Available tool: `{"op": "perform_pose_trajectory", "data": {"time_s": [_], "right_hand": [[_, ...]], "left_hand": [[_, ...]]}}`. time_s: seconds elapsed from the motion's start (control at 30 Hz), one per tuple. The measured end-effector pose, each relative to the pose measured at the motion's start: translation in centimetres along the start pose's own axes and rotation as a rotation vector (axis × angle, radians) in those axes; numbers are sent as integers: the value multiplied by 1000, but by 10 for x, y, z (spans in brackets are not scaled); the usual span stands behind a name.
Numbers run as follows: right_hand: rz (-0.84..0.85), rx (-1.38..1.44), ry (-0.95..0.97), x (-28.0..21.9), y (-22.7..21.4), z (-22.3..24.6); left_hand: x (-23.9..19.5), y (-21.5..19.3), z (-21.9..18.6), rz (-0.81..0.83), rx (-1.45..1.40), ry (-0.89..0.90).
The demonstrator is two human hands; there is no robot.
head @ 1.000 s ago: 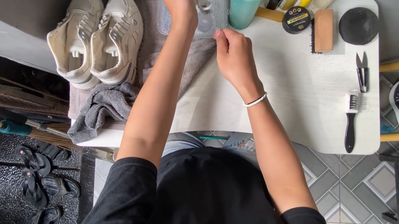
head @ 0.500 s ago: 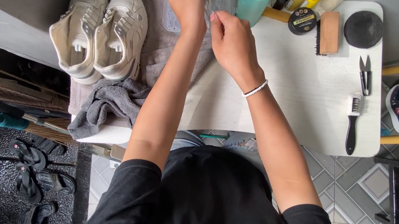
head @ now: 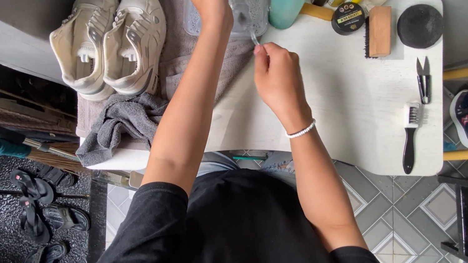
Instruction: The person removes a white shoelace from a sneaker and scrubs it with a small brush. They then switch to a larger pink brush to continue scrubbing the shoelace on a white table.
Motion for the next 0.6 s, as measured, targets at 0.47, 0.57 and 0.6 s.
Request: {"op": "perform_pose_trajectory", "data": {"time_s": [0.47,0.57,0.6], "right_hand": [[-140,206,16,46,14,8],[-175,183,-53,42,6,22],[-152,187,-59,40,5,28]], "left_hand": [[-14,-3,-11,-114,-137,-91],[-12,-13,-3,-149,-35,-81],[-12,-18,0,-185,21,-90]]}}
Point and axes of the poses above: each hand's wrist, its own x-axis towards the middle knuckle, its own y-axis out of the palm, z = x × y, the point moved 7 cm from there along x, towards the middle knuckle, and after that the axes turned 13 degrees about -x, right-handed, at the moved point
